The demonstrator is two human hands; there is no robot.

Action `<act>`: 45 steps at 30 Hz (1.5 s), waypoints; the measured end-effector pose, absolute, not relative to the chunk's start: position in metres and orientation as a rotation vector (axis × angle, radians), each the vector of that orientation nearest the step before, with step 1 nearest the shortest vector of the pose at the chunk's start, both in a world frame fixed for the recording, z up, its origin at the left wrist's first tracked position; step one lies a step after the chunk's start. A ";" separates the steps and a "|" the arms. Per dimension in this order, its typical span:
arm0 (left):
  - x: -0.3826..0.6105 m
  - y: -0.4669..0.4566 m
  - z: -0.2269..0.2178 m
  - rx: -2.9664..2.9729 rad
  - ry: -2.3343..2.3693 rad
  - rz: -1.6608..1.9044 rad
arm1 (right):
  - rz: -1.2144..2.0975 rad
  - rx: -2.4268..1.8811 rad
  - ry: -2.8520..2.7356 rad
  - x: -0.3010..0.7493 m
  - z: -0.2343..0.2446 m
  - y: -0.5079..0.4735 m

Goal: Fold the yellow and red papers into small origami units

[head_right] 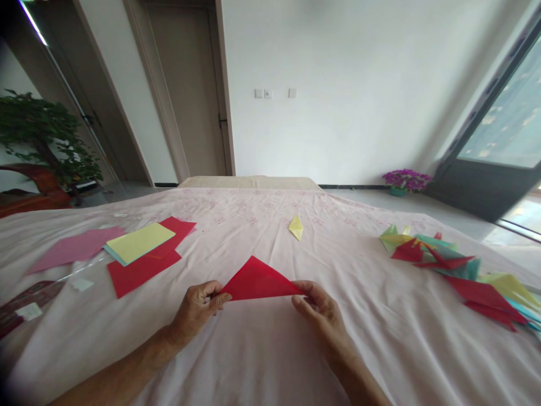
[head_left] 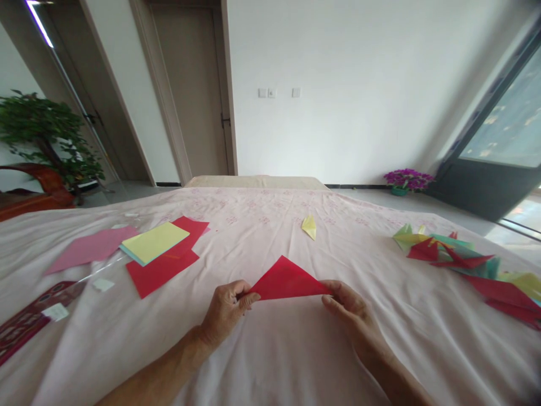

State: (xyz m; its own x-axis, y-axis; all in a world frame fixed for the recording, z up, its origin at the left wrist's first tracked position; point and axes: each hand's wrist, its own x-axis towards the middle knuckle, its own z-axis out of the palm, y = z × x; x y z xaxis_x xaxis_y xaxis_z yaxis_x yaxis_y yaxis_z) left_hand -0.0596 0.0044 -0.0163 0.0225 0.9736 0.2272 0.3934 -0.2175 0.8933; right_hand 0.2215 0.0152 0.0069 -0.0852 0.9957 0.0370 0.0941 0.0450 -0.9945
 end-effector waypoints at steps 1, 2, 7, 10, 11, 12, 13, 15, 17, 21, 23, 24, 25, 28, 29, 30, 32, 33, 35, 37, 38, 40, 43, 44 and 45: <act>-0.060 0.004 -0.016 1.695 1.400 1.175 | 1.148 -1.219 -1.446 0.222 0.010 0.017; -0.060 0.003 -0.016 1.719 1.391 1.163 | 1.068 -1.232 -1.532 0.222 0.013 0.019; -0.058 0.000 -0.014 1.805 1.362 1.088 | 0.879 -1.228 -1.758 0.209 0.035 0.033; -0.056 -0.002 -0.012 1.796 1.352 1.075 | 1.001 -1.149 -1.741 0.194 0.046 0.036; -0.056 -0.003 -0.011 1.797 1.351 1.075 | 1.040 -1.128 -1.728 0.189 0.048 0.035; -0.056 -0.003 -0.010 1.803 1.351 1.073 | 1.074 -1.117 -1.706 0.184 0.048 0.034; -0.056 -0.004 -0.009 1.813 1.352 1.071 | 1.101 -1.115 -1.675 0.180 0.048 0.033; -0.055 -0.004 -0.007 1.834 1.358 1.058 | 1.156 -1.115 -1.588 0.174 0.045 0.031; -0.055 -0.004 -0.007 1.863 1.369 1.051 | 1.219 -1.105 -1.499 0.171 0.039 0.031; -0.056 -0.003 -0.009 1.892 1.391 1.052 | 1.328 -1.092 -1.392 0.170 0.032 0.030; -0.056 -0.003 -0.010 1.879 1.392 1.061 | 1.374 -1.099 -1.340 0.171 0.030 0.030; -0.056 -0.003 -0.010 1.874 1.390 1.068 | 1.395 -1.104 -1.313 0.171 0.030 0.029; -0.056 -0.003 -0.010 1.873 1.387 1.075 | 1.412 -1.107 -1.289 0.171 0.030 0.029; -0.056 -0.003 -0.010 1.888 1.386 1.092 | 1.437 -1.111 -1.253 0.170 0.030 0.027; -0.056 -0.003 -0.010 1.893 1.392 1.093 | 1.444 -1.108 -1.247 0.170 0.031 0.027; -0.056 -0.003 -0.011 1.895 1.398 1.092 | 1.453 -1.105 -1.240 0.170 0.031 0.026; -0.057 -0.002 -0.012 1.887 1.406 1.086 | 1.468 -1.094 -1.226 0.170 0.032 0.025; -0.057 -0.002 -0.013 1.880 1.407 1.082 | 1.470 -1.087 -1.221 0.170 0.033 0.025; -0.058 -0.002 -0.016 1.865 1.404 1.076 | 1.462 -1.077 -1.221 0.171 0.032 0.025; -0.059 -0.001 -0.019 1.865 1.402 1.074 | 1.446 -1.079 -1.225 0.171 0.031 0.025; -0.060 -0.001 -0.020 1.873 1.403 1.076 | 1.436 -1.086 -1.227 0.172 0.030 0.025; -0.061 -0.001 -0.021 1.900 1.408 1.083 | 1.405 -1.101 -1.236 0.171 0.027 0.026; -0.061 -0.001 -0.021 1.944 1.421 1.099 | 1.346 -1.120 -1.253 0.170 0.024 0.027; -0.061 -0.001 -0.021 1.957 1.427 1.104 | 1.332 -1.123 -1.255 0.170 0.024 0.027; -0.061 -0.001 -0.021 1.971 1.433 1.108 | 1.321 -1.123 -1.256 0.170 0.023 0.027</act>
State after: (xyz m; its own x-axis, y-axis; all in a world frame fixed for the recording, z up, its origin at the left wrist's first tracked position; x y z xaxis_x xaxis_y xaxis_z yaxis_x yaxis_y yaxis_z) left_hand -0.0608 -0.0009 -0.0206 0.1330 0.9320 0.3373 0.5613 -0.3513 0.7494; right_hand 0.1701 0.0274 0.0234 -0.1167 0.9932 -0.0046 -0.0455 -0.0099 -0.9989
